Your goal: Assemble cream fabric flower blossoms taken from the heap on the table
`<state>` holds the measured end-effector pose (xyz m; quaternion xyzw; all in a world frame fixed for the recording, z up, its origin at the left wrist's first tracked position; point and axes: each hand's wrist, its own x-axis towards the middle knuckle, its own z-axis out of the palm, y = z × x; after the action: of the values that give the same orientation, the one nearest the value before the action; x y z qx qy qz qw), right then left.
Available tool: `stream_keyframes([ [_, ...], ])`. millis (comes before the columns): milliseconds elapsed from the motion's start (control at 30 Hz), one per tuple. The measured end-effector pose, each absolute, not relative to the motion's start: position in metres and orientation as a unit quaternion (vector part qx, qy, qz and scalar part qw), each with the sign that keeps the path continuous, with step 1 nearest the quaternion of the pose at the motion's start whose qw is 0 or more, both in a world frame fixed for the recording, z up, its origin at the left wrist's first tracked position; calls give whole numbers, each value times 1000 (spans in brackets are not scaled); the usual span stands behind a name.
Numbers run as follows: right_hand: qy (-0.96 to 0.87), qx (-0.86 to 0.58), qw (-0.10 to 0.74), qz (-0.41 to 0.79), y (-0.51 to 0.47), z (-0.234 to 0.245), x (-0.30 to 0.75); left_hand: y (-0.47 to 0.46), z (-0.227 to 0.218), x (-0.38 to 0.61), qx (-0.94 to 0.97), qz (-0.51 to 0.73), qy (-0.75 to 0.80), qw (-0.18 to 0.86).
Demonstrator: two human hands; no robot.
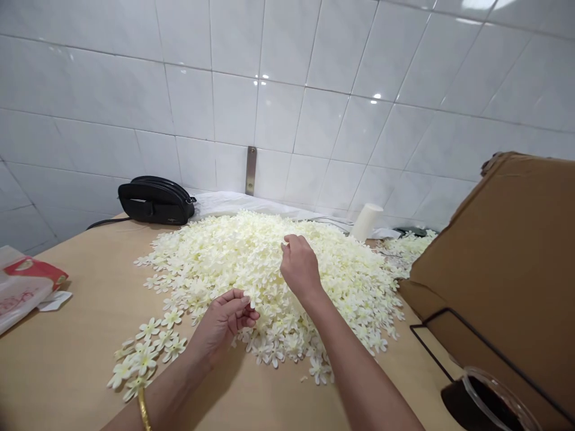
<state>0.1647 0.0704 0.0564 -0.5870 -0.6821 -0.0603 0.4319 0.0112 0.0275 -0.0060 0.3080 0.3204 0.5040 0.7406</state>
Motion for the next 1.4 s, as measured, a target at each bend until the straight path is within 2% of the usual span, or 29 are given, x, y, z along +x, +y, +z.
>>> stream_keyframes([
  [133,-687,-551,474,-5,31,44,151,28,-8,11,322,514,340,718],
  [300,-738,-511,429,100,-5,18,139,25,-10,14,372,504,343,700],
  [467,-737,-507,435,103,-6,1,140,23,-10,14,401,479,304,720],
  [833,-732,-539,411,67,-6,-5,143,20,-11,18,373,459,283,755],
  [1067,-682,-563,446,136,-6,-5,142,21,-9,17,356,449,273,773],
  [1200,-702,-530,442,176,-10,2,142,22,-8,16,343,462,274,771],
  [1400,-738,-485,440,160,-10,3,142,24,-7,14,326,468,289,769],
])
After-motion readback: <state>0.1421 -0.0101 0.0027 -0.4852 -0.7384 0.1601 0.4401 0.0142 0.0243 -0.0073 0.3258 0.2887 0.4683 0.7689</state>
